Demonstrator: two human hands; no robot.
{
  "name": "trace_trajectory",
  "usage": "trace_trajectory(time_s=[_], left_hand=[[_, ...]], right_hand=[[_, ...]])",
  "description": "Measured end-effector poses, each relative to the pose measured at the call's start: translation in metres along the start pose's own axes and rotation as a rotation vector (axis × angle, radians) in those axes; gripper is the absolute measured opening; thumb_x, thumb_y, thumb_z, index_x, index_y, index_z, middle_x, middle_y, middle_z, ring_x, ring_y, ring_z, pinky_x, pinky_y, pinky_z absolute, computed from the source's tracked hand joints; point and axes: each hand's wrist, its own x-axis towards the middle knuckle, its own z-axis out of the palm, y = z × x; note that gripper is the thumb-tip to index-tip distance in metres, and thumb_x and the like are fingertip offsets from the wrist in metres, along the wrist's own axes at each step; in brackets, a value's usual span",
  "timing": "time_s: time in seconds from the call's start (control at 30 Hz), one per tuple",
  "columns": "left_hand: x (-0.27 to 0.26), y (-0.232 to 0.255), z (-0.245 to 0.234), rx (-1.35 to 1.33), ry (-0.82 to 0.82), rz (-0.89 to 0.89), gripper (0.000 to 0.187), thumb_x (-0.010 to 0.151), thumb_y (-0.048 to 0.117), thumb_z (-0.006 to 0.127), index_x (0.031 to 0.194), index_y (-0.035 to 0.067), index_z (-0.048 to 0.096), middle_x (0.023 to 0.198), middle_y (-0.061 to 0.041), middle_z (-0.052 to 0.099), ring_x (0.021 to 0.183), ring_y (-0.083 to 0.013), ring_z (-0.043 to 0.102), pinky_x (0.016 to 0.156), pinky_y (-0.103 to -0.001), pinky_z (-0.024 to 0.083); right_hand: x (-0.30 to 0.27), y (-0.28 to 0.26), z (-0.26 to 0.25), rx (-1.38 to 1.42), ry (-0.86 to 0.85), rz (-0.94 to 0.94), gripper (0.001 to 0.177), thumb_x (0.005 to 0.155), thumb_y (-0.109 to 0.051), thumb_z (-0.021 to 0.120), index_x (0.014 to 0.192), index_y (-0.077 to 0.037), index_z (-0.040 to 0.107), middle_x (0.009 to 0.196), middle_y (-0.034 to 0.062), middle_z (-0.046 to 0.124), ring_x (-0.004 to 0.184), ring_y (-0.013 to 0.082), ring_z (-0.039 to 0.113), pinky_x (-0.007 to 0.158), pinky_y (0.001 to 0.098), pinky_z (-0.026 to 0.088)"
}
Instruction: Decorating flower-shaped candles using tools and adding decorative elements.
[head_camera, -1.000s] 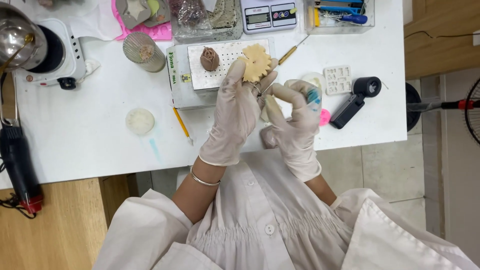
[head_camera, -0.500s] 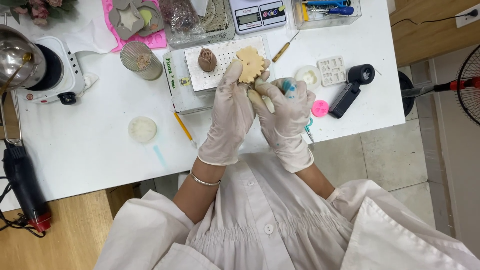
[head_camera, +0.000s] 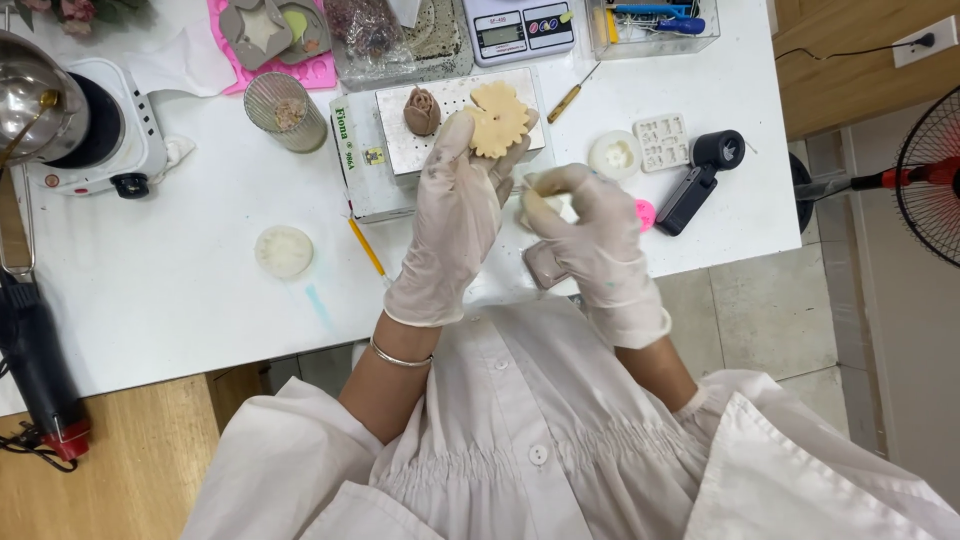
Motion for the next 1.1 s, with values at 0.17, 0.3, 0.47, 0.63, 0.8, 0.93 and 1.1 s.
trace_trajectory(time_s=[0.17,0.3,0.47,0.63,0.8,0.93,1.1], left_hand=[[0.000,-0.020,-0.017,-0.073,-0.103,0.007,0.053,0.109,0.039,0.055,0.149,0.008,0.044,0.144,-0.013,0.054,0.133,-0.0292,0.054,0.115,-0.046,0.046],[0.011,-0.060,-0.071,1.312,-0.141,0.425,0.046,0.118,0.035,0.035,0.155,0.008,0.035,0.159,-0.011,0.039,0.143,-0.0177,0.050,0.119,-0.035,0.044],[-0.010,-0.028,-0.002,0.259,-0.109,0.123,0.042,0.114,0.027,0.051,0.148,0.004,0.044,0.142,-0.008,0.052,0.132,-0.0151,0.054,0.118,-0.035,0.048],[-0.013,-0.025,0.002,0.301,-0.093,0.131,0.043,0.113,0.027,0.051,0.149,0.005,0.043,0.138,-0.004,0.054,0.128,-0.0125,0.054,0.115,-0.032,0.047],[-0.008,-0.033,-0.010,0.544,0.058,0.142,0.049,0.111,0.026,0.055,0.153,0.002,0.045,0.109,-0.001,0.045,0.088,-0.0074,0.039,0.077,-0.022,0.039],[-0.009,-0.024,0.003,0.406,-0.038,0.150,0.049,0.108,0.028,0.053,0.148,0.004,0.040,0.129,0.002,0.055,0.115,-0.0044,0.057,0.103,-0.020,0.051],[-0.005,-0.032,-0.014,0.478,-0.048,0.189,0.051,0.113,0.028,0.055,0.154,0.001,0.040,0.137,-0.005,0.055,0.124,-0.0123,0.057,0.110,-0.027,0.050]], right_hand=[[-0.004,-0.022,-0.011,0.358,0.058,0.242,0.008,0.095,-0.003,0.072,0.103,-0.005,0.071,0.094,0.0014,0.072,0.081,0.0069,0.064,0.071,0.0223,0.053],[-0.001,-0.016,-0.010,0.216,0.179,-0.062,0.009,0.100,0.004,0.072,0.108,0.000,0.070,0.104,0.0034,0.071,0.087,0.0053,0.061,0.078,0.0209,0.052],[0.003,-0.013,-0.008,0.148,0.192,-0.188,0.009,0.100,0.006,0.072,0.106,0.001,0.068,0.109,0.0055,0.071,0.091,0.0069,0.064,0.083,0.0221,0.055],[0.003,-0.012,-0.009,0.045,0.182,-0.243,0.010,0.099,0.006,0.073,0.106,0.001,0.068,0.106,0.0075,0.071,0.088,0.0089,0.065,0.081,0.0226,0.056],[0.003,-0.018,-0.008,-0.012,0.155,-0.274,0.009,0.101,0.003,0.073,0.107,0.001,0.067,0.107,0.0079,0.072,0.088,0.0097,0.066,0.080,0.0231,0.056],[0.002,-0.018,-0.008,0.007,0.158,-0.257,0.009,0.102,0.003,0.073,0.109,0.001,0.068,0.107,0.0078,0.071,0.089,0.0097,0.066,0.081,0.0234,0.056],[0.002,-0.020,-0.008,0.024,0.160,-0.210,0.009,0.101,0.002,0.072,0.109,0.001,0.069,0.105,0.0076,0.071,0.087,0.0095,0.066,0.080,0.0231,0.055]])
